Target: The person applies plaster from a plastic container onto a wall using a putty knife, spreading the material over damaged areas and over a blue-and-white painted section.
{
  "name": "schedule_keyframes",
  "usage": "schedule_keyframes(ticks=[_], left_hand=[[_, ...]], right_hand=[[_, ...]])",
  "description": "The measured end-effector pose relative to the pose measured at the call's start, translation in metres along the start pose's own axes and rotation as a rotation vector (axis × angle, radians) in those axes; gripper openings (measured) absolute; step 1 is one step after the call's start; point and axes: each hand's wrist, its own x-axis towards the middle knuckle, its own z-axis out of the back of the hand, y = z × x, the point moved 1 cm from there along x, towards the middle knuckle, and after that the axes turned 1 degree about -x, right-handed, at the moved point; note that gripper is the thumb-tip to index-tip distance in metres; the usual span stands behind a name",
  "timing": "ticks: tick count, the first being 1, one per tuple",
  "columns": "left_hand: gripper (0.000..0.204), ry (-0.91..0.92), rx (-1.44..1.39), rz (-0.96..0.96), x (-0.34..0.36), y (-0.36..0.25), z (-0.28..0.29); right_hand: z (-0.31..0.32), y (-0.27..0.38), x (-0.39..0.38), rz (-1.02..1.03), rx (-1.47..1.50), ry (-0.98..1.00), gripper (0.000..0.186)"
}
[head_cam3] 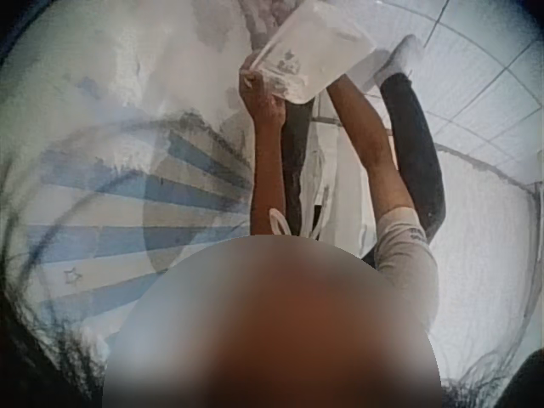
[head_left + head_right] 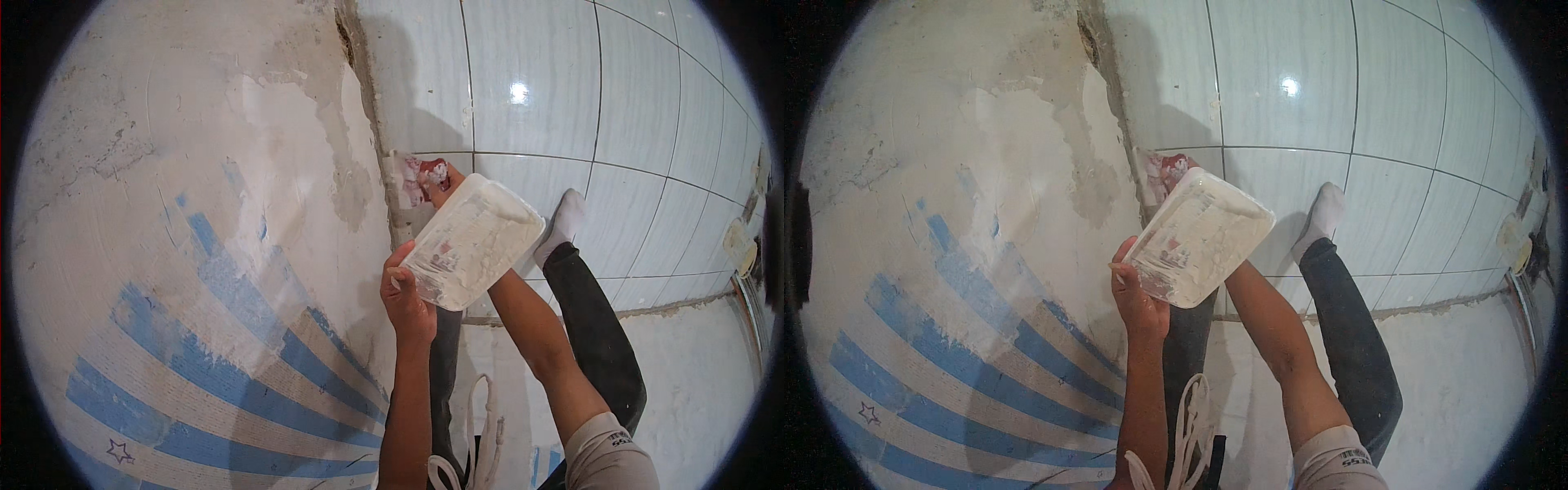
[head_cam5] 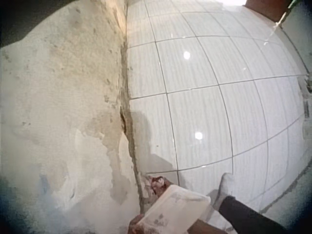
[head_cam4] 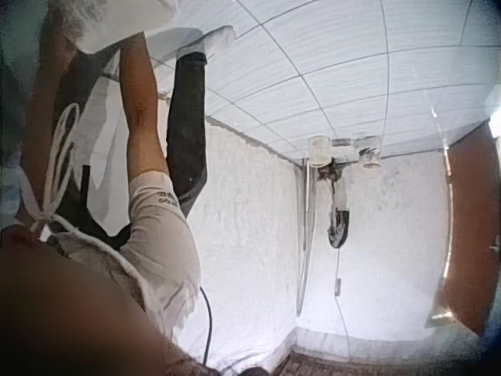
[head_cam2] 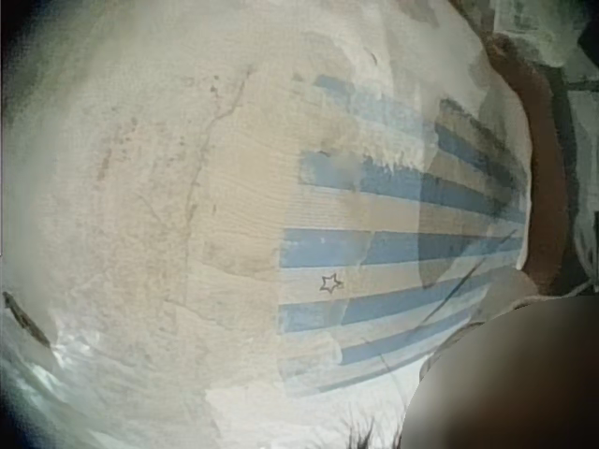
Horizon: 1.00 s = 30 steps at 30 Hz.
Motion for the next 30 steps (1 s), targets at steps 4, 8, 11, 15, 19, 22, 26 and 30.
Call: schedule_keyframes(ticks=[4,8,11,15,19,22,26,30], left_hand=[[0.086,-0.045,0.024,-0.018,0.002,-0.011,0.002],[0.073,-0.130,-0.120,-0.064,0.006,-0.020,0.005],[0.075,-0.153,-0.113,-0.057,0.009,-0.022,0.015],[0.076,-0.124,-0.082,-0.051,0.011,-0.021,0.011],[0.076,-0.141,-0.065,-0.047,0.014,-0.023,0.010],[0.076,-0.164,-0.080,-0.042,0.015,-0.024,0.007],[0.080,-0.148,-0.020,-0.019,0.017,-0.027,0.007],[0.085,-0.152,0.026,0.008,0.019,-0.027,0.004]], right_hand=[[0.019,-0.001,0.034,0.317,-0.342,-0.205,0.017],[0.063,0.068,0.076,0.523,-0.935,-0.243,0.023],[0.073,0.120,0.118,0.452,-1.302,-0.127,0.027],[0.083,0.136,0.174,0.530,-1.494,0.065,0.039],[0.051,0.147,0.185,0.487,-1.724,0.136,0.041],[0.040,0.147,0.181,0.514,-1.734,0.150,0.040],[0.039,0.142,0.180,0.613,-1.834,0.239,0.031],[0.036,0.138,0.179,0.664,-1.886,0.318,0.020]])
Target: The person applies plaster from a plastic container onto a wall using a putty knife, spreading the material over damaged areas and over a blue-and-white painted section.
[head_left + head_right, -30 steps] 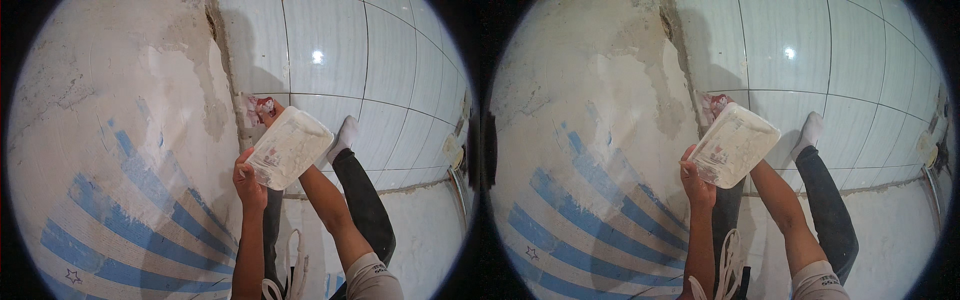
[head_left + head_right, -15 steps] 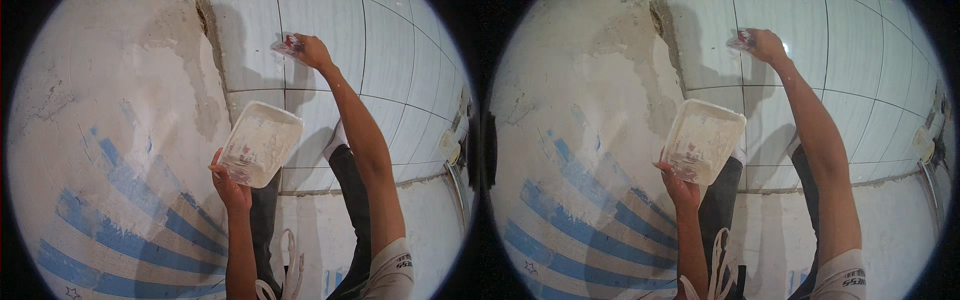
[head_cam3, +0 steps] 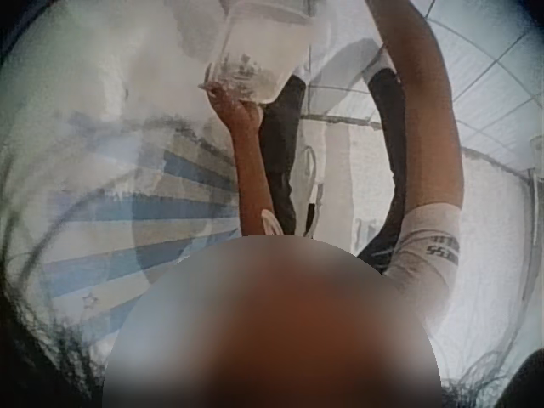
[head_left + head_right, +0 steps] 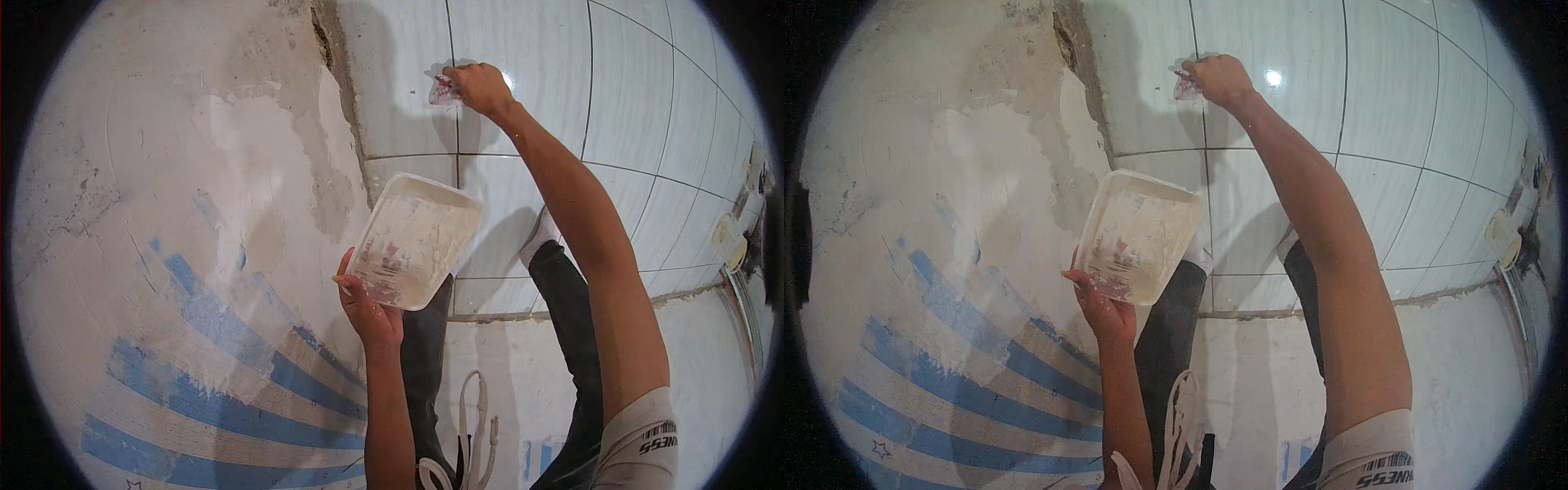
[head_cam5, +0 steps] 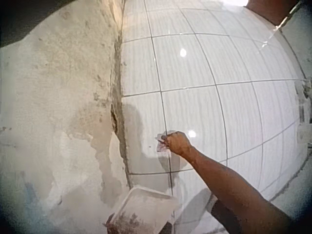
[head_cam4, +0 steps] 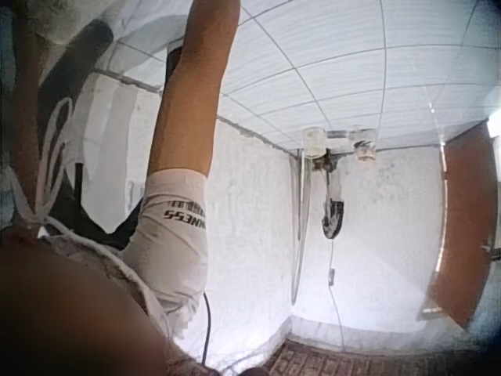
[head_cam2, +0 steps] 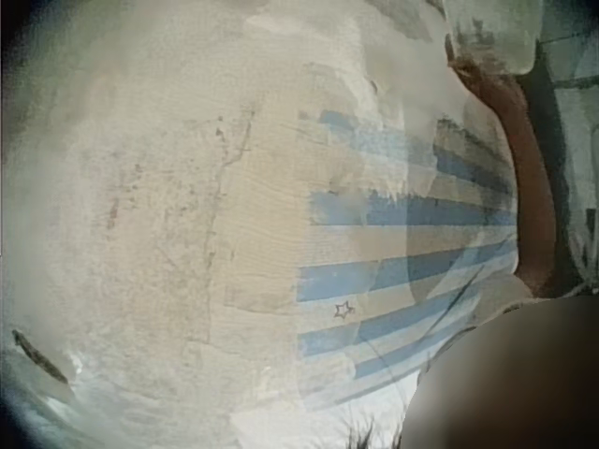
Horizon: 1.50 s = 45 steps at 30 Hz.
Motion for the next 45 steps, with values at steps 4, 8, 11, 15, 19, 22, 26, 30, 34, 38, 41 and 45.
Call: schedule_keyframes(ticks=[4,8,11,15,19,22,26,30,34,38,41,45], left_hand=[[0.072,0.010,-0.152,-0.044,0.001,0.002,-0.002],[0.070,-0.021,-0.137,-0.029,0.000,0.005,-0.007],[0.069,-0.025,-0.140,-0.039,0.000,0.000,-0.008],[0.070,-0.022,-0.123,-0.035,-0.002,0.000,-0.010],[0.070,0.008,-0.136,-0.051,-0.002,0.004,-0.006],[0.072,0.017,-0.098,-0.061,-0.003,0.007,-0.006],[0.077,-0.026,-0.129,-0.055,-0.005,0.004,-0.006],[0.079,-0.014,-0.149,-0.060,-0.007,0.003,-0.008],[0.081,0.032,-0.140,-0.060,-0.008,0.011,-0.006],[0.079,0.041,-0.126,-0.052,-0.010,0.012,-0.006],[0.084,0.057,-0.068,-0.053,-0.010,0.009,-0.002],[0.086,0.127,-0.040,-0.032,-0.013,0.025,-0.003]], right_hand=[[0.001,0.007,-0.001,0.006,-0.002,0.018,0.017],[-0.010,0.003,-0.012,0.011,-0.001,0.047,0.015],[-0.008,0.012,-0.014,0.022,0.007,0.083,0.014],[-0.011,0.018,-0.028,-0.038,0.032,0.158,0.015],[-0.017,0.017,-0.038,-0.078,0.114,0.197,0.021],[-0.029,0.004,-0.070,-0.073,0.287,0.345,0.028],[-0.051,0.006,-0.129,0.004,0.689,0.490,0.020],[-0.048,0.017,-0.177,-0.196,1.111,0.475,0.020],[-0.041,0.048,-0.188,-0.461,1.422,0.290,0.019],[-0.056,0.067,-0.188,-0.622,1.607,0.012,0.022],[-0.067,0.095,-0.185,-0.677,1.730,-0.139,0.019],[-0.118,0.116,-0.186,-0.400,2.073,-0.188,0.030]])
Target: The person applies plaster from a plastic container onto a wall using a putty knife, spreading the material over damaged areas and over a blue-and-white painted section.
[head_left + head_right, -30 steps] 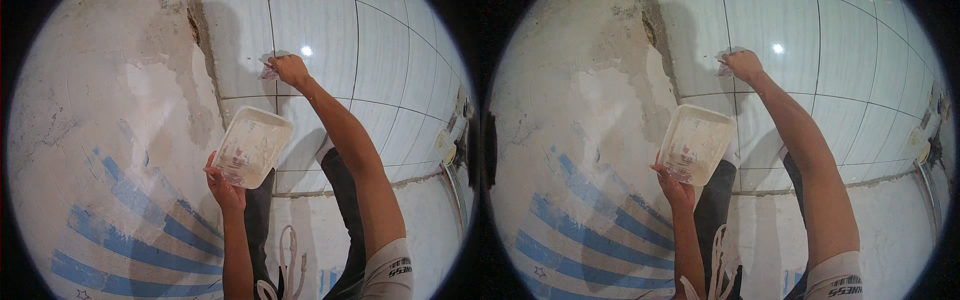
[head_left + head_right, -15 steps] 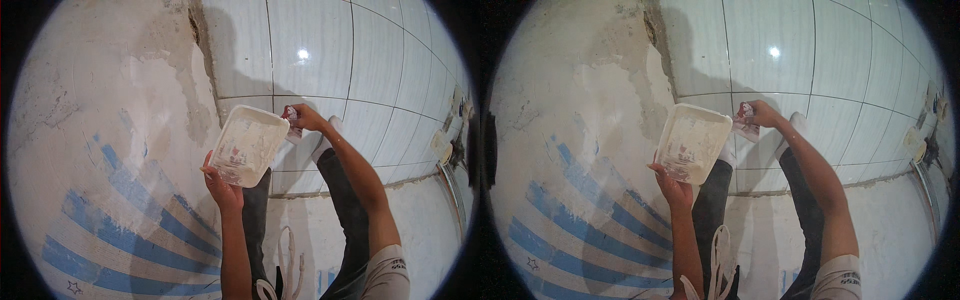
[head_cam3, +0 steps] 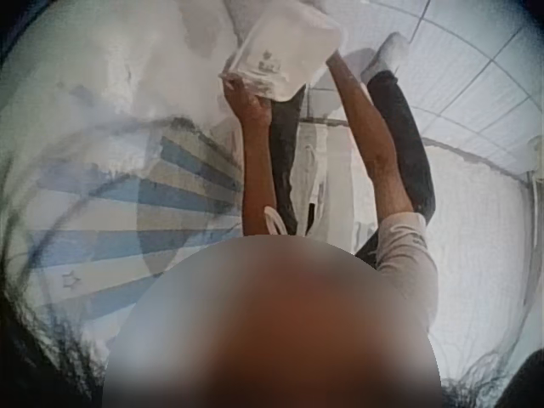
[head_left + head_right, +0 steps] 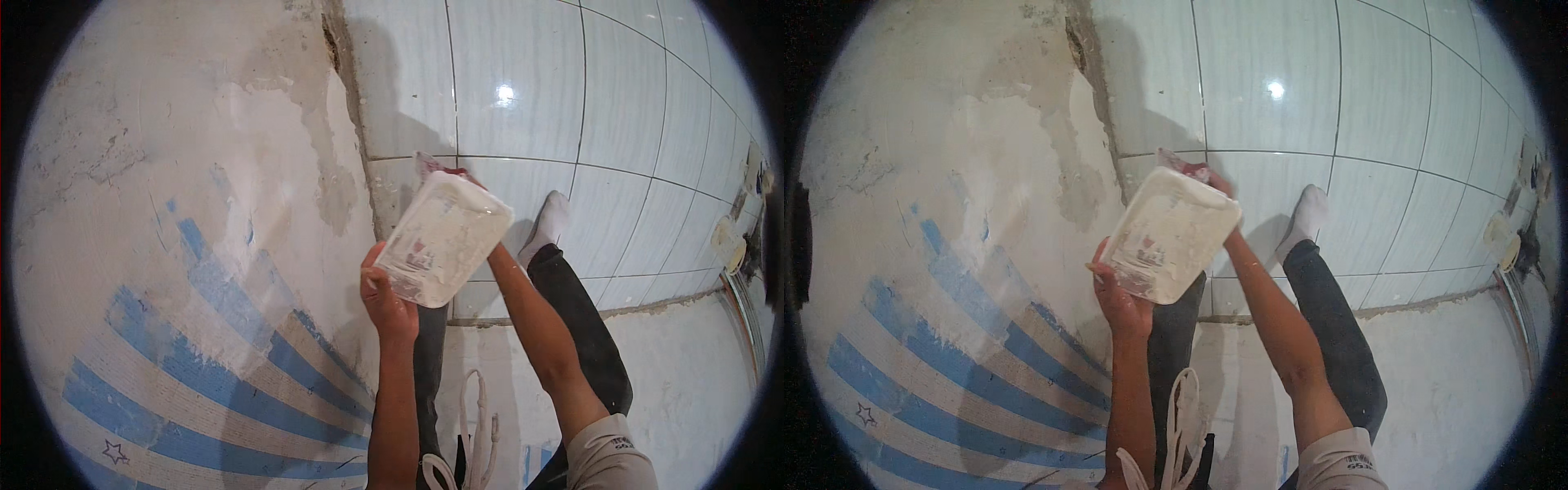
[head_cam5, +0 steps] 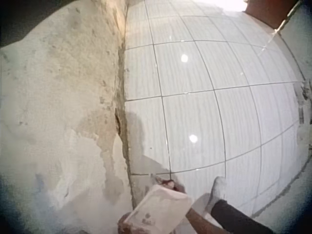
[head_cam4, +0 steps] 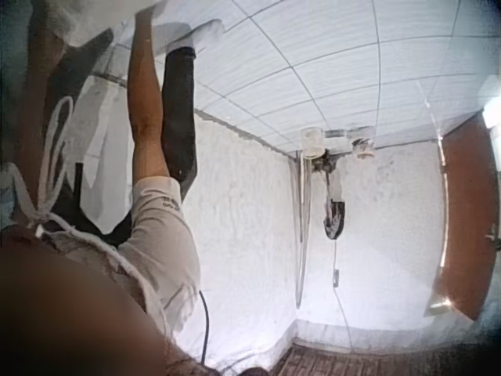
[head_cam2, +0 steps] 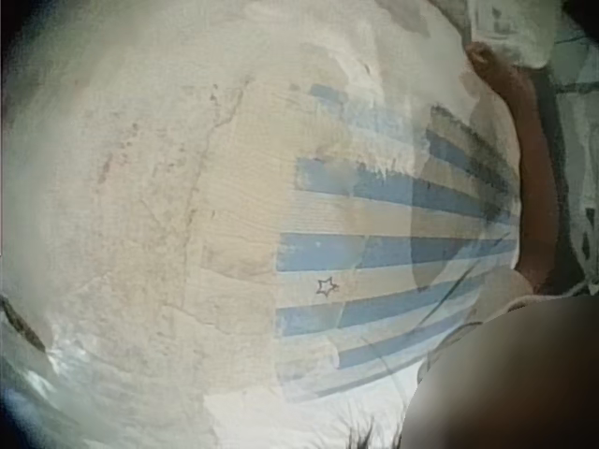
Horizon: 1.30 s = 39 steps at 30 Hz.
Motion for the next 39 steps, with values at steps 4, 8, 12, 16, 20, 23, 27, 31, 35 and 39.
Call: schedule_keyframes(ticks=[4,8,12,16,20,23,27,31,35,39], left_hand=[[0.084,0.067,-0.018,0.017,-0.004,0.015,-0.016],[0.074,-0.048,-0.099,-0.089,-0.004,-0.014,-0.007],[0.080,-0.067,-0.072,-0.145,-0.003,-0.023,-0.004],[0.083,-0.059,-0.092,-0.080,-0.002,-0.027,-0.006],[0.083,-0.036,-0.087,-0.077,-0.003,-0.019,-0.007],[0.082,-0.028,-0.070,-0.092,-0.006,-0.017,-0.010],[0.077,-0.020,-0.141,-0.091,-0.007,-0.011,-0.020],[0.075,0.014,-0.130,-0.092,-0.008,-0.021,-0.017],[0.073,0.001,-0.074,-0.102,-0.005,-0.027,-0.021],[0.074,0.014,-0.069,-0.114,-0.003,-0.028,-0.022]], right_hand=[[-0.025,-0.070,-0.026,-0.224,0.764,0.206,0.062],[-0.143,-0.090,-0.043,-0.144,0.203,0.218,0.059],[-0.163,-0.058,-0.068,0.016,-0.363,0.270,0.057],[-0.137,-0.028,-0.062,0.022,-0.587,0.109,0.054],[-0.120,-0.024,-0.023,0.037,-0.662,-0.091,0.051],[-0.121,-0.036,0.012,0.091,-0.671,-0.148,0.049],[-0.136,-0.046,0.020,0.187,-0.642,-0.091,0.046],[-0.158,-0.047,-0.029,0.168,-0.590,0.099,0.044],[-0.151,-0.021,-0.055,0.060,-0.615,0.084,0.041],[-0.128,-0.028,-0.036,0.009,-0.653,-0.059,0.039]])
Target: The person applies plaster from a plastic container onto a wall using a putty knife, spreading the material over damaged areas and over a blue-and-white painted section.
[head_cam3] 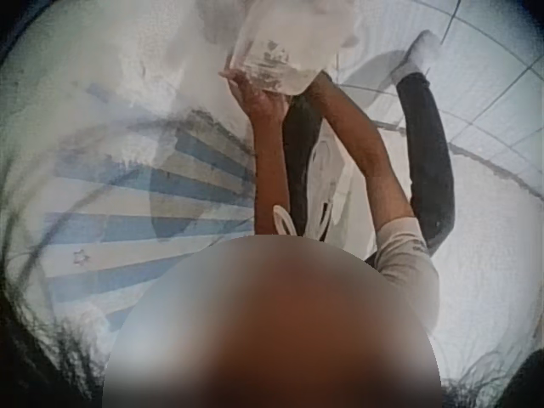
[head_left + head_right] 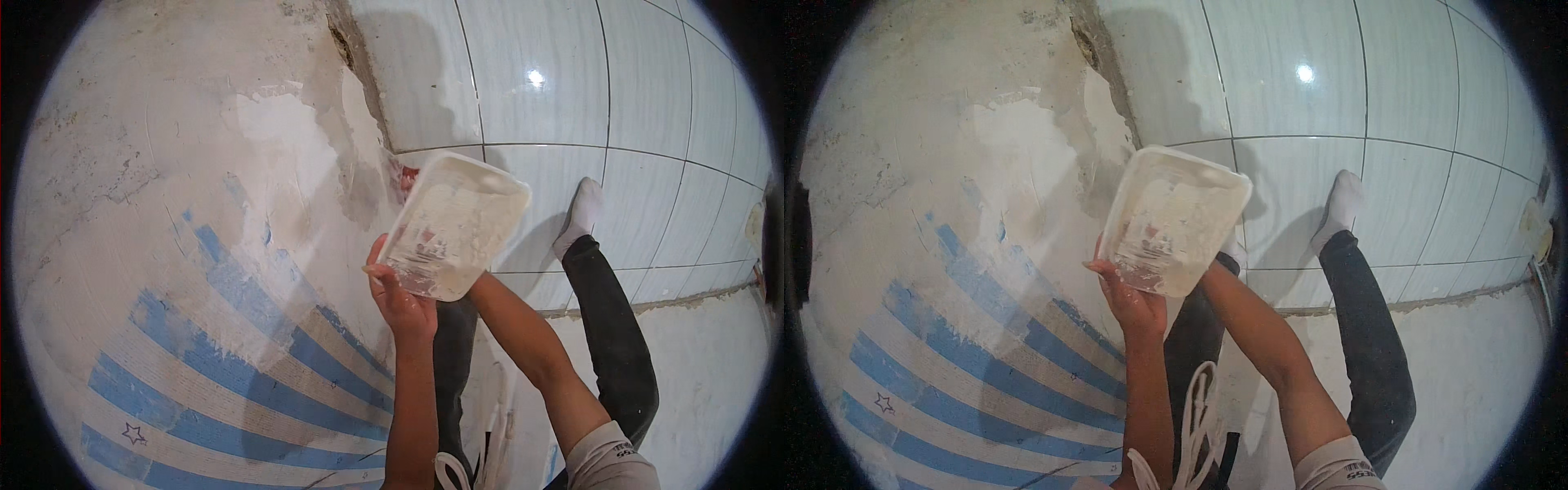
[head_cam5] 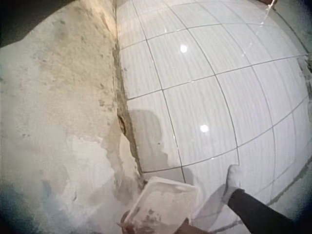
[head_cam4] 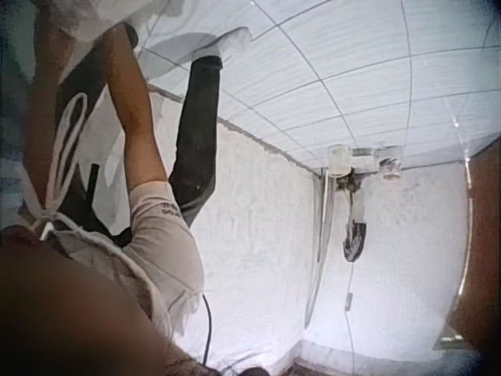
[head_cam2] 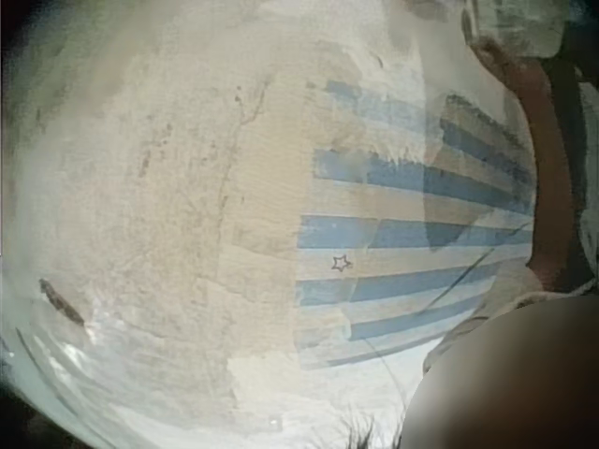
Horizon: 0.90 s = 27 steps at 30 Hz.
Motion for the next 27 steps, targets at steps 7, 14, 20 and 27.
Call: schedule_keyframes(ticks=[7,14,20,27], left_hand=[[0.070,-0.082,-0.093,0.084,-0.006,0.013,0.015],[0.071,0.011,0.027,0.117,-0.013,0.022,0.004],[0.081,0.042,0.081,0.149,-0.013,0.030,-0.007],[0.063,-0.044,-0.111,0.154,-0.011,0.024,-0.008]], right_hand=[[-0.042,-0.031,0.013,0.095,0.067,0.056,0.034],[-0.025,0.028,0.003,0.055,0.009,0.078,0.030],[0.007,0.023,0.068,-0.053,-0.177,-0.221,0.025],[-0.047,0.023,0.034,0.229,0.053,-0.259,0.026]])
